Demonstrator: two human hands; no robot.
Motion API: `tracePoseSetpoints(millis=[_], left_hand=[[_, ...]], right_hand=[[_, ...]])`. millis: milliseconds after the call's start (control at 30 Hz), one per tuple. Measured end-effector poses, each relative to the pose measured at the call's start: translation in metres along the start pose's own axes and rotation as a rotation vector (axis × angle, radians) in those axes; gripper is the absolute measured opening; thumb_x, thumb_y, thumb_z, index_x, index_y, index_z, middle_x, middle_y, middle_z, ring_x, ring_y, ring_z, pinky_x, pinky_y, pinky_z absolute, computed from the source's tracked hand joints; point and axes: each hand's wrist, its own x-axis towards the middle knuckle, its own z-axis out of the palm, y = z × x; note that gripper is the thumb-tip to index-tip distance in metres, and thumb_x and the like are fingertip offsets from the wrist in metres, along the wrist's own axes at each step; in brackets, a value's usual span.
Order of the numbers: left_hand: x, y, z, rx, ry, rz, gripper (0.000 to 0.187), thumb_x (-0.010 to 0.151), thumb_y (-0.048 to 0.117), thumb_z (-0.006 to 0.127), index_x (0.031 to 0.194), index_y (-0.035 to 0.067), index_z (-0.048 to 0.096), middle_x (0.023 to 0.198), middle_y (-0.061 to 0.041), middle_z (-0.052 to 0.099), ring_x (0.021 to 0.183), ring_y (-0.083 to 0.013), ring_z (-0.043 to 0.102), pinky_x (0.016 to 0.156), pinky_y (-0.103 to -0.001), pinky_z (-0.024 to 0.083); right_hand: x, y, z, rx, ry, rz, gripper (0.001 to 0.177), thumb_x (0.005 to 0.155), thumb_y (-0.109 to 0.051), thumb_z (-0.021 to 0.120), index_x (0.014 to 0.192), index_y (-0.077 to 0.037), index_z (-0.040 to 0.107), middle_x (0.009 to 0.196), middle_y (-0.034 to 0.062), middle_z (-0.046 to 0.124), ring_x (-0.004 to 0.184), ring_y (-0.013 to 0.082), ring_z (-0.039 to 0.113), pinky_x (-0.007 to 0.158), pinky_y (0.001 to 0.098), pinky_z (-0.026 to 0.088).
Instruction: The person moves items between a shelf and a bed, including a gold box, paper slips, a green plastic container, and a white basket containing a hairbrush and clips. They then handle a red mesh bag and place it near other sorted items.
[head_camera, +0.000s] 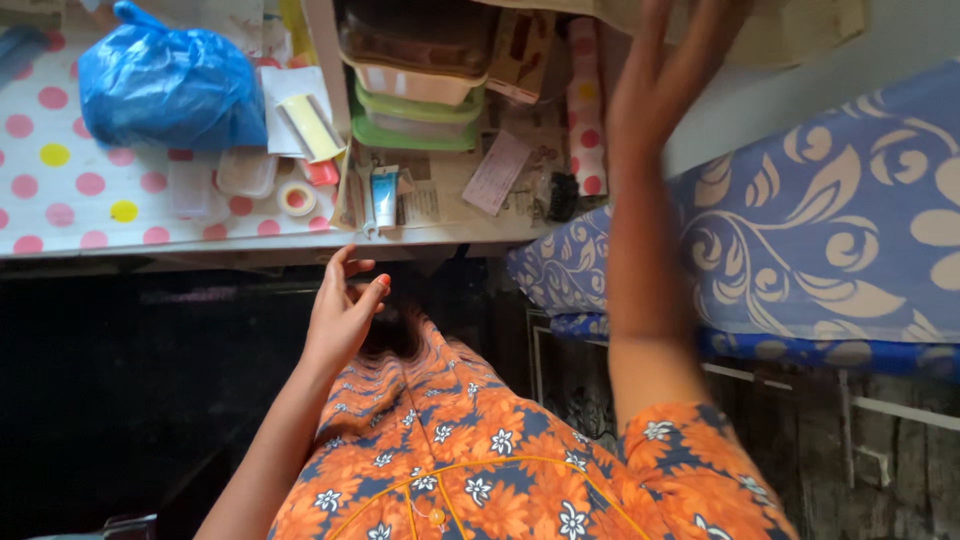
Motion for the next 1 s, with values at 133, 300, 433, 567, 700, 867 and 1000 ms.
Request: tracePoseSetpoints(millis=[133, 300, 433, 567, 700, 867, 1000], left_hand=[[-0.010, 0.012, 0.012, 0.397, 0.151, 0.314, 0.051, 0.103, 0.022, 0.064, 0.146, 0.001, 0.047, 0.133, -0.015, 0.061, 0.114, -0.0276, 0.066, 0.100, -0.038, 0.051], [-0.026, 0.032, 0.024, 0.567, 0.196, 0.727, 0.049, 0.101, 0.031, 0.059, 0.141, 0.004, 0.053, 0.143, -0.020, 0.052, 0.136, -0.0380, 0.047, 0.118, -0.049, 0.036], [-0.027, 0.029, 0.007, 0.990, 0.028, 0.943, 0.065, 0.087, 0.048, 0.063, 0.138, 0.009, 0.059, 0.141, -0.018, 0.052, 0.142, -0.0372, 0.040, 0.117, -0.061, 0.017], [-0.014, 0.006, -0.046, 0.994, 0.278, 0.629, 0.061, 0.087, 0.046, 0.061, 0.137, 0.011, 0.058, 0.140, -0.016, 0.052, 0.140, -0.0350, 0.040, 0.120, -0.062, 0.014], [-0.003, -0.017, -0.111, 1.054, 0.547, 0.439, 0.067, 0.101, 0.045, 0.058, 0.148, -0.001, 0.046, 0.149, -0.023, 0.045, 0.146, -0.0413, 0.035, 0.118, -0.062, 0.016], [0.006, -0.005, -0.163, 0.898, 0.533, 0.479, 0.063, 0.101, 0.037, 0.062, 0.146, -0.002, 0.044, 0.148, -0.023, 0.044, 0.141, -0.0406, 0.042, 0.118, -0.057, 0.026], [0.010, 0.025, -0.199, 0.720, 0.379, 0.437, 0.055, 0.096, 0.030, 0.068, 0.140, 0.002, 0.051, 0.144, -0.020, 0.048, 0.131, -0.0405, 0.050, 0.108, -0.050, 0.040]], right_hand=[[-0.191, -0.112, -0.010, 0.917, -0.537, 0.307, 0.017, 0.116, -0.027, 0.053, 0.110, -0.012, 0.057, 0.104, 0.0100, 0.065, 0.099, 0.0200, 0.064, 0.093, 0.0362, 0.054], [-0.291, -0.170, 0.011, 1.052, -0.769, 1.336, 0.026, 0.106, -0.016, 0.052, 0.128, -0.005, 0.060, 0.111, 0.0078, 0.068, 0.106, 0.0186, 0.065, 0.099, 0.0365, 0.051], [-0.301, -0.194, 0.021, 1.340, -0.970, 1.749, 0.039, 0.099, -0.038, 0.048, 0.120, -0.007, 0.060, 0.111, 0.0083, 0.070, 0.106, 0.0226, 0.068, 0.097, 0.0358, 0.056], [-0.306, -0.174, 0.052, 1.109, -1.119, 1.579, 0.035, 0.110, -0.019, 0.057, 0.140, -0.003, 0.065, 0.128, 0.0043, 0.067, 0.102, 0.0169, 0.057, 0.086, 0.0316, 0.050], [-0.296, -0.162, 0.138, 0.526, -1.179, 0.549, 0.028, 0.102, -0.016, 0.060, 0.128, -0.005, 0.065, 0.123, 0.0087, 0.069, 0.108, 0.0216, 0.066, 0.091, 0.0380, 0.057], [-0.280, -0.130, 0.299, 0.020, -1.092, -0.151, 0.050, 0.097, -0.012, 0.060, 0.147, -0.009, 0.052, 0.138, 0.0191, 0.060, 0.124, 0.0411, 0.059, 0.108, 0.0469, 0.047], [-0.292, -0.065, 0.423, -0.042, -0.971, -0.150, 0.068, 0.101, -0.029, 0.069, 0.152, 0.002, 0.038, 0.144, 0.0315, 0.051, 0.133, 0.0483, 0.049, 0.111, 0.0489, 0.039]])
